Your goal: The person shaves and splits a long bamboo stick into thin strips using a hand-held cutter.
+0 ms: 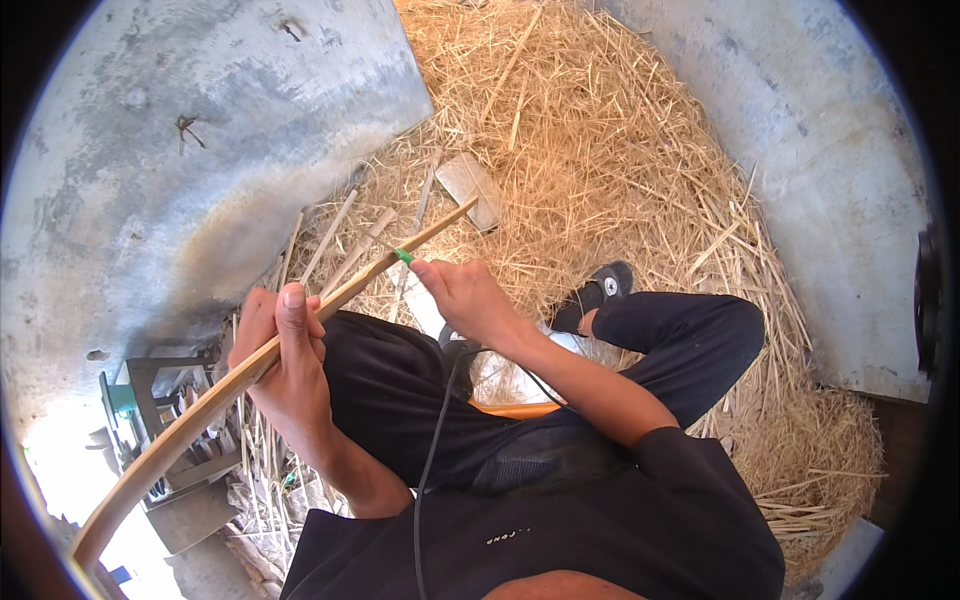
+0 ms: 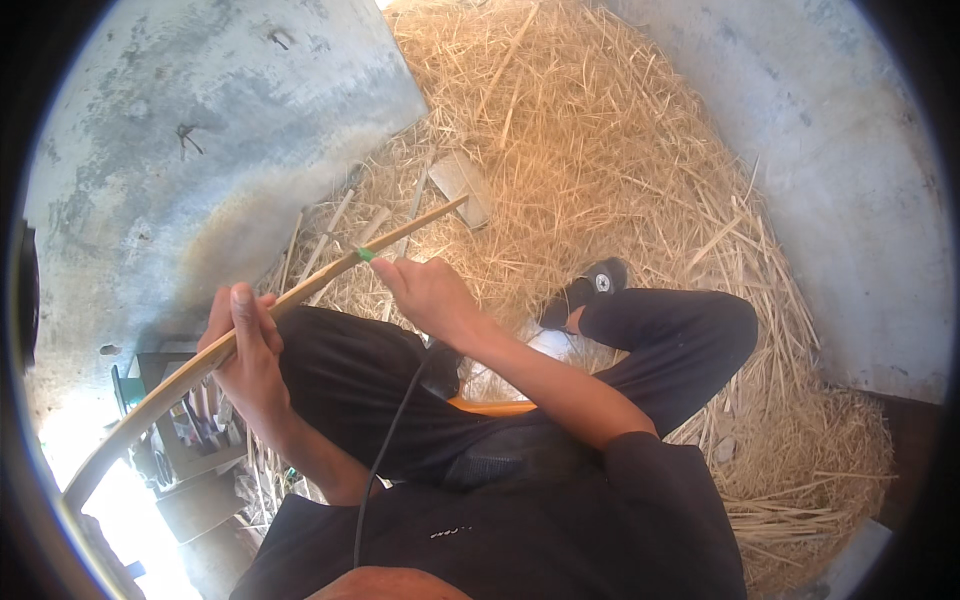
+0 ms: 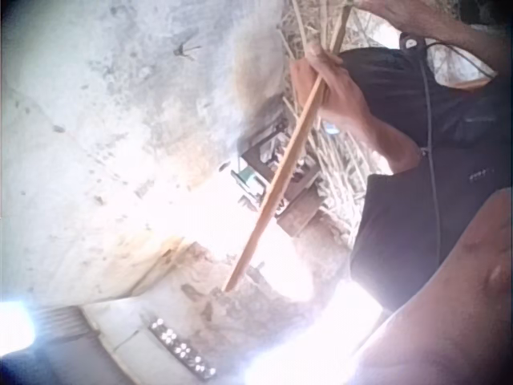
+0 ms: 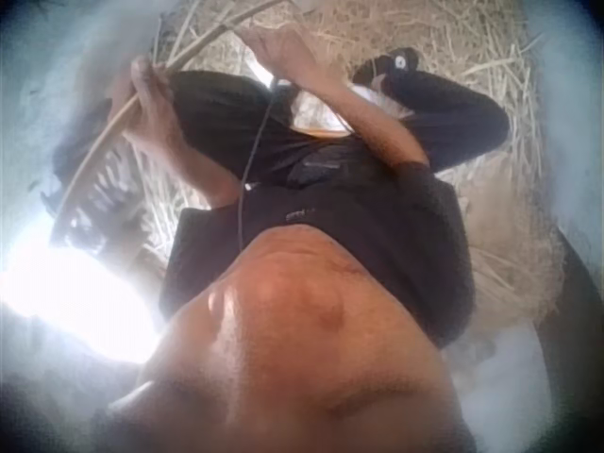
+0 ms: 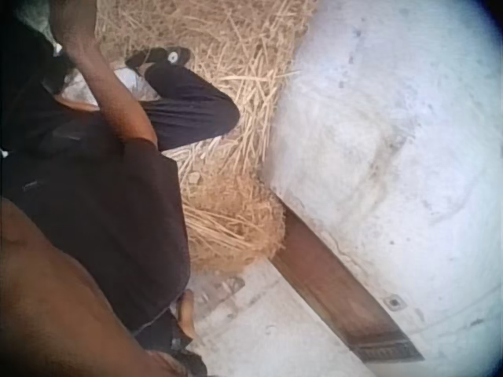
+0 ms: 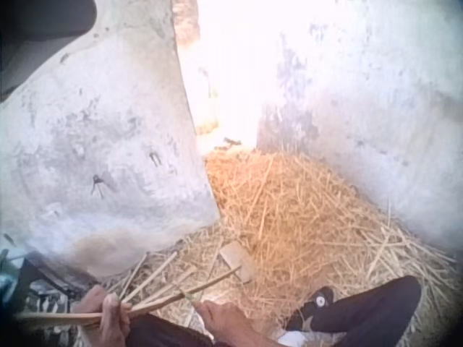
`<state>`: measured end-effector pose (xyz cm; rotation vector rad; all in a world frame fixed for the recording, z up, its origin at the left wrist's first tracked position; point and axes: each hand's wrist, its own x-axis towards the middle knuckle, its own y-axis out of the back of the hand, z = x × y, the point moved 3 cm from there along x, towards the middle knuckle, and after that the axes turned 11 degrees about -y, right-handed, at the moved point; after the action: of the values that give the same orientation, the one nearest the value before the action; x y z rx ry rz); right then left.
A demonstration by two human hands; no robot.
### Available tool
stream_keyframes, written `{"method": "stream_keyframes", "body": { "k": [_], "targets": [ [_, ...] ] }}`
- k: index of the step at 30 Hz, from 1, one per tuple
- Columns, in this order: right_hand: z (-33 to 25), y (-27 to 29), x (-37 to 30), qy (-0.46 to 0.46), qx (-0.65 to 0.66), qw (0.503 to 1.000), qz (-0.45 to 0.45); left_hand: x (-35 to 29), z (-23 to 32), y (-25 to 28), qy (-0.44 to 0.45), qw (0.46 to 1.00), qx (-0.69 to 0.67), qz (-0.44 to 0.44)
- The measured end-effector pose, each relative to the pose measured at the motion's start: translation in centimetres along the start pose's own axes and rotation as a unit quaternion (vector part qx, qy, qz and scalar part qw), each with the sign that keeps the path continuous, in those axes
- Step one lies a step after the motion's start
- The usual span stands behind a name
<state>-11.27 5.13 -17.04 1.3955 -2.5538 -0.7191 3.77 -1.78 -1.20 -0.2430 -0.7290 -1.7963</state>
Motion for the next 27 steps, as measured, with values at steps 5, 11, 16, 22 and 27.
{"method": "stream_keyframes", "body": {
  "k": [5, 11, 16, 22, 27],
  "targets": [
    [4.6, -2.0, 2.0, -0.061, -0.008, 0.997, 0.037, -0.2, 0.0, 0.2, -0.021, 0.999, 0.035, -0.002],
    [15.6, -4.0, 6.8, -0.166, -0.052, 0.983, 0.051, -0.3, 0.2, 0.3, -0.002, 0.999, 0.034, -0.025],
    [25.7, -1.8, 5.3, -0.309, -0.147, 0.936, 0.077, 0.1, -0.4, 0.1, -0.027, 0.999, 0.022, -0.030],
    [18.7, -0.1, 5.4, -0.258, -0.066, 0.961, 0.077, -0.1, -0.4, -0.1, -0.052, 0.999, 0.014, -0.010],
    [1.7, 1.1, -0.5, -0.028, 0.055, 0.997, -0.039, -0.2, -0.1, -0.2, 0.077, 0.995, -0.055, 0.019]
  ]
}}
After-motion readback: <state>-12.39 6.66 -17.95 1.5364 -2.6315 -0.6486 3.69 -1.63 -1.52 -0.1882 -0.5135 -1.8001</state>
